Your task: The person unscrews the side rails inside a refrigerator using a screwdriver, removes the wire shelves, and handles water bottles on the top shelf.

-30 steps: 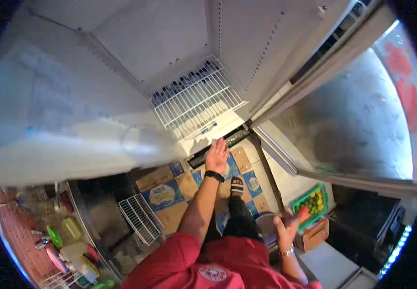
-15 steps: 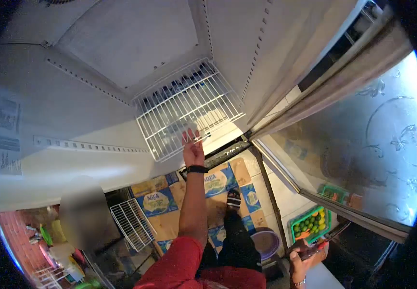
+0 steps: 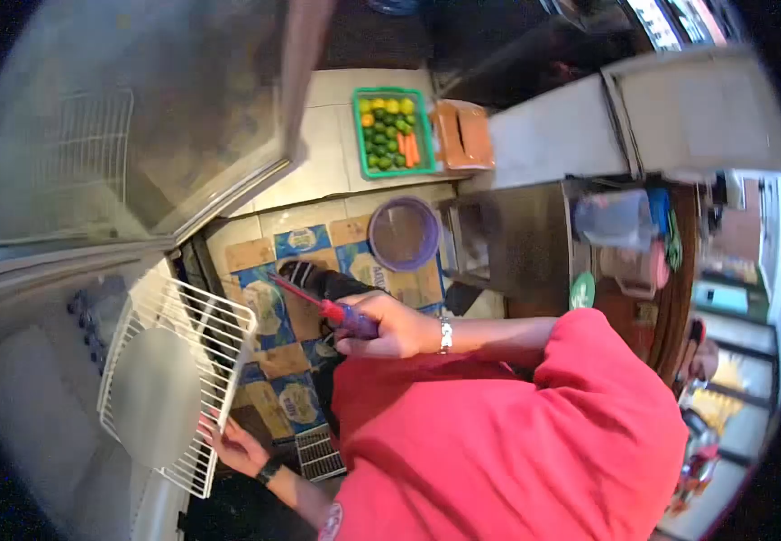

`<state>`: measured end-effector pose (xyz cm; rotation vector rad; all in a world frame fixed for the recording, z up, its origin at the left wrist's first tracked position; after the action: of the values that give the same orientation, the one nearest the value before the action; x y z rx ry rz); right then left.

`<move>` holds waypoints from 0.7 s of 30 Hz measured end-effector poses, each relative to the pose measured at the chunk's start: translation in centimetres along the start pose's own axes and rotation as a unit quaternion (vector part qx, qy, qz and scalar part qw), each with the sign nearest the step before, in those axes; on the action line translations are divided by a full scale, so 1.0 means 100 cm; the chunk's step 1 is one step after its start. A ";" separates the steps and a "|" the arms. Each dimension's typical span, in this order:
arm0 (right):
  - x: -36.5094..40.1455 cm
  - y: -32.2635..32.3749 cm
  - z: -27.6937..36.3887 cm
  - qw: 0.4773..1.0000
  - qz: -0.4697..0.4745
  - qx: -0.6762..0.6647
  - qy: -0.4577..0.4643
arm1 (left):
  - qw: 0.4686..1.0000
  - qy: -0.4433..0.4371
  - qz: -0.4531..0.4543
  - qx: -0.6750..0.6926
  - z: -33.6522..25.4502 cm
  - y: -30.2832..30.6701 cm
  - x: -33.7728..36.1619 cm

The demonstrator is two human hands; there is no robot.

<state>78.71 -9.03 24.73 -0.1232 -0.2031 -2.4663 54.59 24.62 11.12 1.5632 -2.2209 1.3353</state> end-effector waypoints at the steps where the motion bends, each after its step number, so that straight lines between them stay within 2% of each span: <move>1: 0.023 0.002 0.003 0.999 -0.028 -0.027 -0.002 | 1.000 0.021 -0.006 -0.003 0.003 0.010 0.018; 4: 0.089 0.006 -0.001 0.992 -0.095 0.065 0.059 | 0.993 0.113 0.019 -0.014 0.028 0.022 0.048; 7: 0.162 0.017 0.000 0.970 -0.211 0.106 0.059 | 0.974 0.180 0.086 -0.111 0.065 0.023 0.063; 8: 0.188 0.026 0.004 0.968 -0.237 0.079 0.019 | 0.959 0.214 0.137 -0.127 0.083 0.018 0.062; 11: 0.267 0.042 0.000 0.952 -0.297 0.046 -0.053 | 0.919 0.288 0.144 -0.229 0.136 -0.024 0.076; 15: 0.366 0.070 -0.012 0.897 -0.434 0.053 -0.062 | 0.844 0.362 0.227 -0.323 0.237 -0.107 0.110; 19: 0.435 0.105 -0.013 0.822 -0.565 0.056 -0.048 | 0.749 0.383 0.359 -0.404 0.366 -0.199 0.149; 21: 0.460 0.123 -0.019 0.786 -0.614 0.035 -0.056 | 0.723 0.392 0.379 -0.424 0.444 -0.232 0.155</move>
<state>50.25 -46.78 30.69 -0.1239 -0.5675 -3.7576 82.62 -19.46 6.20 -0.2595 -2.2710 0.5919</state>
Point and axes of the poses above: each hand's wrist, its own x-axis away from the middle knuckle, its own y-axis out of the back of the hand, z = x × y, the point moved 10 cm from there along -x, towards the middle knuckle, and after that the axes turned 6 degrees about x, right-handed, at the moved point
